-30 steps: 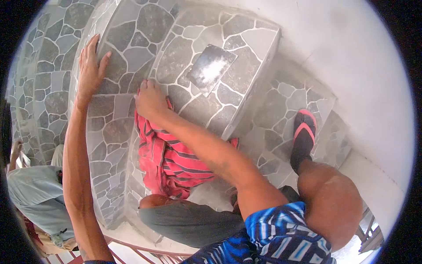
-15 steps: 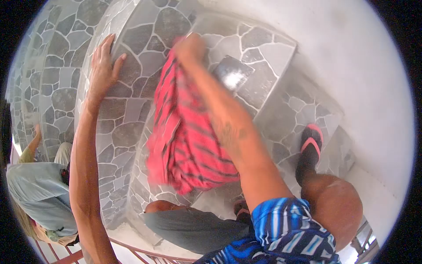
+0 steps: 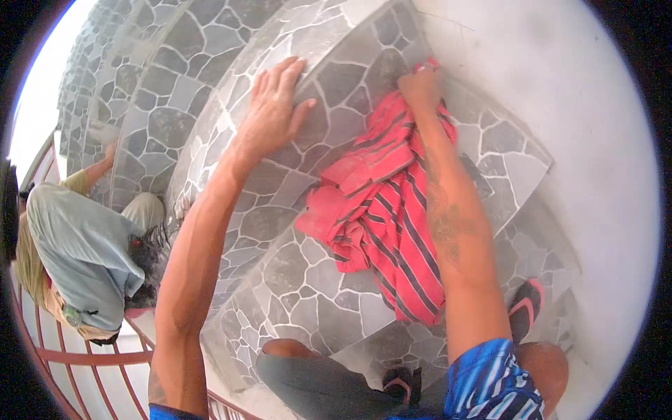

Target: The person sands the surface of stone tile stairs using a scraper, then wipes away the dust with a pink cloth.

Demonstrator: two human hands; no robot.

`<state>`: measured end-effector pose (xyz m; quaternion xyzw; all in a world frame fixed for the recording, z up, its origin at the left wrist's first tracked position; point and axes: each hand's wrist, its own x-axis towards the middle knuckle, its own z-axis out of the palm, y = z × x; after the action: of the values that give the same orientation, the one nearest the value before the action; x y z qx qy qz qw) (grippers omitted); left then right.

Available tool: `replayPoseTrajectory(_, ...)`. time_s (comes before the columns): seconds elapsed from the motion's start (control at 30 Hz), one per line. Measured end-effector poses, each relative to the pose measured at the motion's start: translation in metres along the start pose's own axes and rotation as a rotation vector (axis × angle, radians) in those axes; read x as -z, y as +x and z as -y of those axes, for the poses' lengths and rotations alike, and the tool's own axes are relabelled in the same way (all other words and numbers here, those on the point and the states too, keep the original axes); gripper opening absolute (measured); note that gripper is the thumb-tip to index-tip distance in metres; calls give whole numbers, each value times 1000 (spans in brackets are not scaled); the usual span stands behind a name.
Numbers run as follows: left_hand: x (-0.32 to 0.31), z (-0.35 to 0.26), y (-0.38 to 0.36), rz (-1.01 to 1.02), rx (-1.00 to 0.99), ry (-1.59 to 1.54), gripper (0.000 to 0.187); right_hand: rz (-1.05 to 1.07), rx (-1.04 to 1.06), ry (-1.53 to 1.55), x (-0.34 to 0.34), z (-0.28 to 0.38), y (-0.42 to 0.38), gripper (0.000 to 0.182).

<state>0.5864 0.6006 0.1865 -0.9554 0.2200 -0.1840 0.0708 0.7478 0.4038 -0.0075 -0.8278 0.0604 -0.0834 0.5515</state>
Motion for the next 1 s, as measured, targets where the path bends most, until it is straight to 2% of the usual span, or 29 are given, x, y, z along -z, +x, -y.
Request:
replayPoseTrajectory(0.07,0,-1,0,0,19,-11,62,51,-28,95,7,0,-8,48)
replayPoseTrajectory(0.13,2,-3,2,10,25,-10,61,-36,92,-14,-18,-16,-30,49)
replayPoseTrajectory(0.2,7,-6,4,24,21,8,60,-62,194,-178,-37,-6,-90,52)
replayPoseTrajectory(0.27,5,-8,8,31,35,-4,61,-28,356,-188,-47,-2,-146,48)
replayPoseTrajectory(0.37,7,-12,10,45,49,-14,61,216,168,54,-5,28,-171,43)
replayPoseTrajectory(0.47,9,-13,13,62,30,-20,60,160,-142,174,43,45,-138,40)
replayPoseTrajectory(0.53,8,-13,12,65,25,-30,59,-129,-33,217,10,2,-91,40)
replayPoseTrajectory(0.6,8,-15,15,67,24,-43,59,-150,32,-59,0,-13,-45,36)
replayPoseTrajectory(0.67,8,-12,13,62,17,-44,60,-190,8,-54,-10,-23,-6,29)
replayPoseTrajectory(0.73,6,-8,13,51,8,-24,60,-180,81,-90,-10,-16,7,26)
replayPoseTrajectory(0.77,3,-7,11,49,9,-23,60,-168,116,-116,-3,-12,2,25)
replayPoseTrajectory(0.87,-3,-2,11,33,-19,17,60,-75,-41,-74,4,10,-28,20)
replayPoseTrajectory(0.93,-10,-1,9,8,-47,-27,59,48,137,-267,-23,0,-71,24)
replayPoseTrajectory(0.97,-6,-4,8,13,-41,-33,58,24,82,-247,-37,5,-108,30)
replayPoseTrajectory(1.0,-3,-3,12,7,-41,-26,58,65,121,-188,-40,18,-147,36)
